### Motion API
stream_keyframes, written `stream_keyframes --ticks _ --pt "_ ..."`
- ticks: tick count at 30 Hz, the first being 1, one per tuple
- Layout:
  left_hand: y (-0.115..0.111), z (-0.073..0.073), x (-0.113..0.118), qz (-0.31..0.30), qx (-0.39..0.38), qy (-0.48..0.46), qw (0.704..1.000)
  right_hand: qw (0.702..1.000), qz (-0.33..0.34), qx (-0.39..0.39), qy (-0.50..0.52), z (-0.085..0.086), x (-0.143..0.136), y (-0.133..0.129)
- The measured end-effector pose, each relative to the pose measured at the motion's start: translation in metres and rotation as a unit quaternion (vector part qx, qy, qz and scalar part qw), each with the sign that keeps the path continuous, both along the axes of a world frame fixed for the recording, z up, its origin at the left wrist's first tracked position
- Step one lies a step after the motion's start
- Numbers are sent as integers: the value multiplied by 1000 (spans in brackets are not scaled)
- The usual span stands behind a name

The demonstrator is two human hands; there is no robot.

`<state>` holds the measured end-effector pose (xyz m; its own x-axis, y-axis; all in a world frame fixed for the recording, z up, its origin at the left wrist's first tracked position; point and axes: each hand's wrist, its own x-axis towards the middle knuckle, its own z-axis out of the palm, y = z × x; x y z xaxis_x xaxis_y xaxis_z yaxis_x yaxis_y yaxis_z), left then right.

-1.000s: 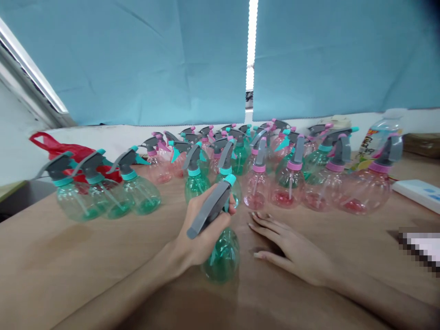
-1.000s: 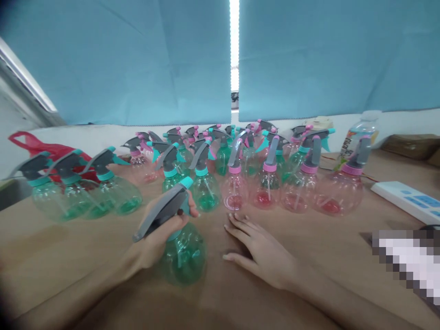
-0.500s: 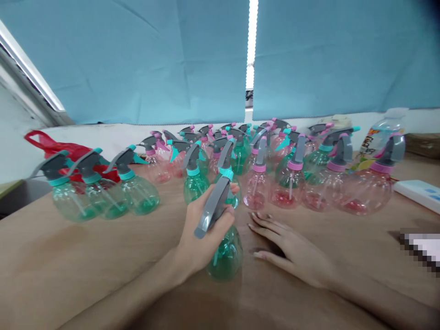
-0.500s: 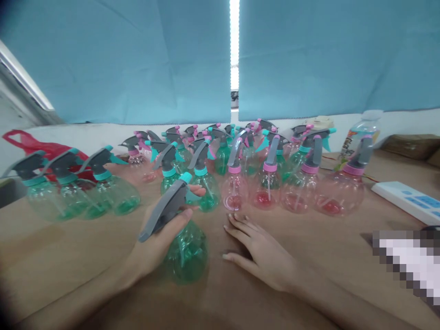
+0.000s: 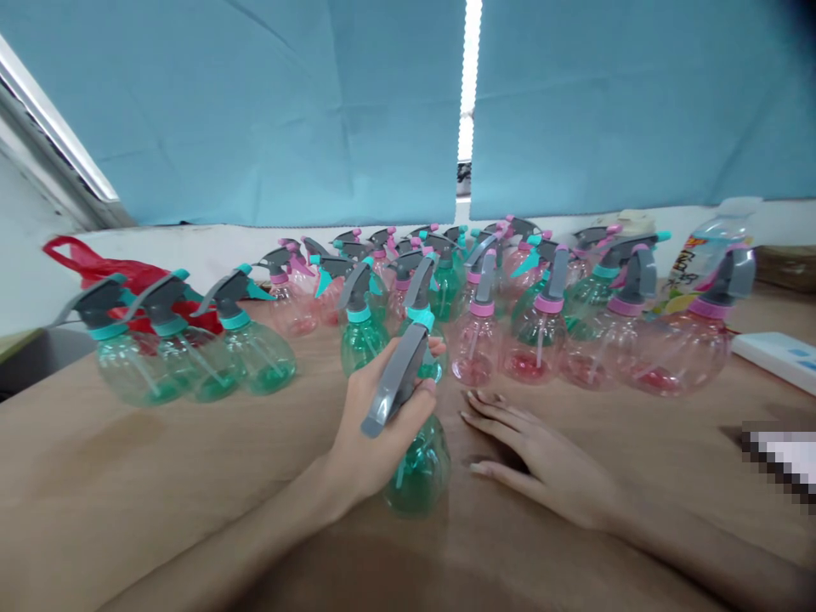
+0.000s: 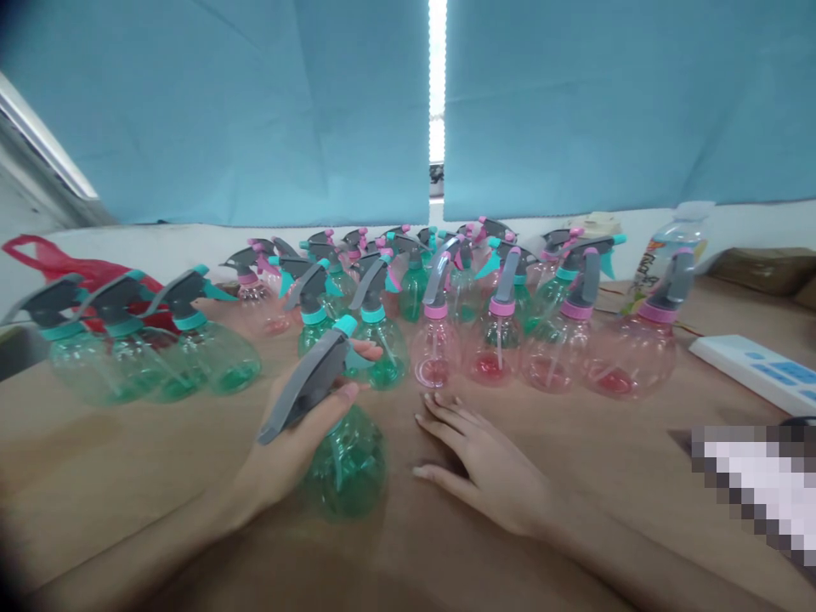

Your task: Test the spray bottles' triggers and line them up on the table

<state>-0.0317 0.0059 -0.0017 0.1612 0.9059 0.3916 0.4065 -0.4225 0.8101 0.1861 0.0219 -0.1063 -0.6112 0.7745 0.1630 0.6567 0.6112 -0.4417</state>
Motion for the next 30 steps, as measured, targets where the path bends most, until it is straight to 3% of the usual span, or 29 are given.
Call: stream_keyframes --ticks 30 --pt "2 -1 -1 -7 -2 -4 1000 1000 -2 2 -7 0 -1 0"
